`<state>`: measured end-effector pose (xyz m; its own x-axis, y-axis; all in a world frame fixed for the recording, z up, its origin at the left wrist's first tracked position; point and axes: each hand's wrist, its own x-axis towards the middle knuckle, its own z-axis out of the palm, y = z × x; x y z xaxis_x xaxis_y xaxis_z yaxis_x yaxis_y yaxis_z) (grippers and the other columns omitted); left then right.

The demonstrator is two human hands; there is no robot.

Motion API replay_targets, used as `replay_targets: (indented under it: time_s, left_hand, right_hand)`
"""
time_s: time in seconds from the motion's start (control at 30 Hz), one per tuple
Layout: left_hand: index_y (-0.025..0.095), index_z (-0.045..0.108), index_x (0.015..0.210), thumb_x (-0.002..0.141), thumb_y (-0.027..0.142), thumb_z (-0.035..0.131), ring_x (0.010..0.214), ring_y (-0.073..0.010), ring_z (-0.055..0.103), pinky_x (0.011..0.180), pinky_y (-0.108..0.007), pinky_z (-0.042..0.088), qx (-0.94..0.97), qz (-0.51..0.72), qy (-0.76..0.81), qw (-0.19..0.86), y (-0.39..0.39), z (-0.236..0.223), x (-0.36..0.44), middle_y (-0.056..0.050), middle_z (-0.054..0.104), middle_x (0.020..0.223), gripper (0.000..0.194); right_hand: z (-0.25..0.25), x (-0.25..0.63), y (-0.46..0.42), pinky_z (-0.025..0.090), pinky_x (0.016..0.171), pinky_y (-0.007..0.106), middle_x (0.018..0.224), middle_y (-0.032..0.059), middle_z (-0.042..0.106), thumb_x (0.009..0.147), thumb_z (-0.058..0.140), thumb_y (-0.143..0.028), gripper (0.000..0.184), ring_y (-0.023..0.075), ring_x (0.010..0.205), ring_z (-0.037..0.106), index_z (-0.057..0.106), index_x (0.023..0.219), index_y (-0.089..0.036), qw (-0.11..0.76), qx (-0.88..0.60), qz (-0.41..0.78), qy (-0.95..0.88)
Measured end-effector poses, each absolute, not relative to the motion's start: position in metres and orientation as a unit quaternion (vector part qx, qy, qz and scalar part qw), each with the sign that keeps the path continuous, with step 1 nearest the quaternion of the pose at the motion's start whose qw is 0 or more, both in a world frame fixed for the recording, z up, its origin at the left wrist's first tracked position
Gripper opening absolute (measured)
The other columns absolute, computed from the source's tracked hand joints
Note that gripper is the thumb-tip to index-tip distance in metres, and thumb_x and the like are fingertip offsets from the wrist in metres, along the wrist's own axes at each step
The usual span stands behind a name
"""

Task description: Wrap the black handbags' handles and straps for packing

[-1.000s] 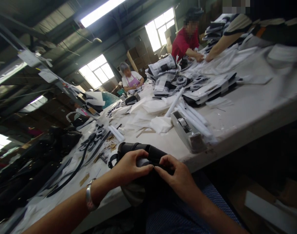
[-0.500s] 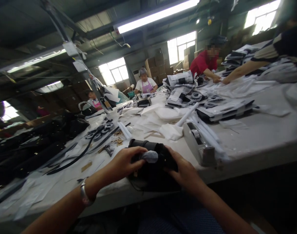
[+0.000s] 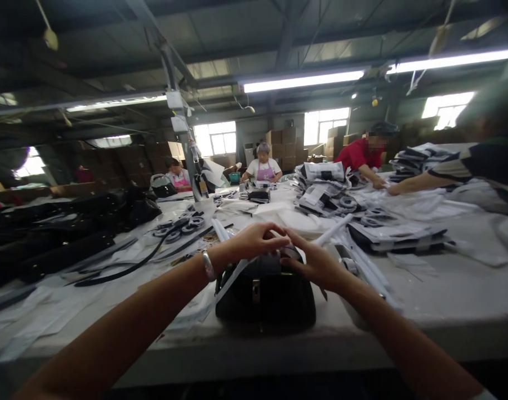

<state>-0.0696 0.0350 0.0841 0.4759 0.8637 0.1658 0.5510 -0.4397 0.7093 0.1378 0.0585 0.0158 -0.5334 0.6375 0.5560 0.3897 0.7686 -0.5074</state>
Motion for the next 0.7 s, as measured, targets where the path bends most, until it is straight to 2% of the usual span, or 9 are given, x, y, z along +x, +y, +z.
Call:
replay_targets:
  time_s: [0.13,0.2,0.27,0.37,0.47,0.53,0.6,0.63,0.7]
  left_hand:
    - [0.015,0.061,0.107,0.090,0.060,0.048,0.073,-0.0178,0.065,0.064,-0.026,0.049,0.760,0.272,0.435,0.399,0.019,0.079,-0.087,-0.008,0.069,0.092,0.050]
    - [0.017,0.062,0.102,0.087,0.059,0.056,0.074,-0.0174,0.064,0.066,-0.027,0.049,0.741,0.201,0.421,0.482,0.005,0.068,-0.113,-0.005,0.069,0.089,0.045]
    - [0.017,0.063,0.092,0.079,0.054,0.069,0.071,-0.0159,0.061,0.066,-0.025,0.047,0.728,0.142,0.435,0.510,-0.008,0.057,-0.145,-0.002,0.066,0.081,0.040]
    - [0.016,0.063,0.085,0.079,0.054,0.069,0.066,-0.0131,0.053,0.061,-0.022,0.040,0.720,0.192,0.500,0.441,-0.022,0.052,-0.189,0.001,0.059,0.074,0.039]
    - [0.016,0.064,0.094,0.081,0.056,0.065,0.065,-0.0123,0.049,0.057,-0.022,0.037,0.722,0.256,0.540,0.348,-0.031,0.075,-0.202,0.002,0.055,0.076,0.041]
    - [0.017,0.066,0.095,0.082,0.055,0.065,0.066,-0.0126,0.049,0.057,-0.022,0.037,0.758,0.250,0.532,0.284,-0.036,0.101,-0.188,0.001,0.056,0.077,0.040]
    - [0.017,0.067,0.095,0.082,0.052,0.066,0.068,-0.0129,0.051,0.059,-0.022,0.038,0.802,0.252,0.488,0.235,-0.040,0.129,-0.164,0.001,0.057,0.077,0.037]
    - [0.017,0.067,0.095,0.082,0.050,0.067,0.068,-0.0128,0.052,0.060,-0.022,0.039,0.818,0.262,0.461,0.225,-0.042,0.142,-0.151,0.001,0.058,0.077,0.035]
    - [0.016,0.067,0.096,0.084,0.046,0.066,0.068,-0.0127,0.054,0.061,-0.023,0.041,0.828,0.284,0.424,0.232,-0.045,0.159,-0.132,0.000,0.060,0.078,0.032]
  right_hand:
    - [0.020,0.133,0.078,0.052,0.094,0.041,0.115,0.0094,0.073,0.086,0.050,-0.014,0.044,0.0271,0.107,0.067,0.060,0.128,-0.020,0.372,-0.331,0.127,-0.858]
    - [0.019,0.139,0.087,0.053,0.089,0.040,0.100,0.0079,0.076,0.086,0.044,-0.012,0.041,0.0259,0.097,0.070,0.062,0.123,-0.019,0.376,-0.367,0.111,-0.844]
    - [0.017,0.147,0.093,0.054,0.087,0.042,0.091,0.0075,0.077,0.086,0.041,-0.011,0.042,0.0266,0.090,0.072,0.063,0.122,-0.018,0.362,-0.401,0.095,-0.836]
    - [0.024,0.157,0.089,0.051,0.093,0.047,0.112,0.0131,0.073,0.087,0.044,-0.016,0.042,0.0307,0.105,0.068,0.061,0.125,-0.016,0.333,-0.405,0.066,-0.849]
    - [0.049,0.148,0.062,0.042,0.107,0.047,0.148,0.0145,0.046,0.086,0.056,-0.028,0.066,0.0313,0.133,0.047,0.037,0.147,-0.018,0.338,-0.308,0.043,-0.888]
    - [0.074,0.130,0.038,0.034,0.113,0.047,0.157,0.0097,0.032,0.088,0.058,-0.034,0.074,0.0289,0.142,0.033,0.024,0.153,-0.024,0.346,-0.247,0.011,-0.905]
    - [0.100,0.109,0.021,0.035,0.112,0.048,0.153,0.0109,0.039,0.090,0.058,-0.040,0.069,0.0299,0.140,0.038,0.028,0.151,-0.026,0.334,-0.201,-0.026,-0.920]
    - [0.111,0.100,0.017,0.042,0.106,0.045,0.145,0.0120,0.050,0.092,0.056,-0.042,0.061,0.0297,0.132,0.048,0.035,0.147,-0.025,0.319,-0.182,-0.033,-0.929]
    - [0.129,0.090,0.019,0.053,0.082,0.035,0.116,0.0113,0.069,0.095,0.051,-0.044,0.042,0.0263,0.103,0.067,0.053,0.131,-0.022,0.288,-0.164,-0.044,-0.942]
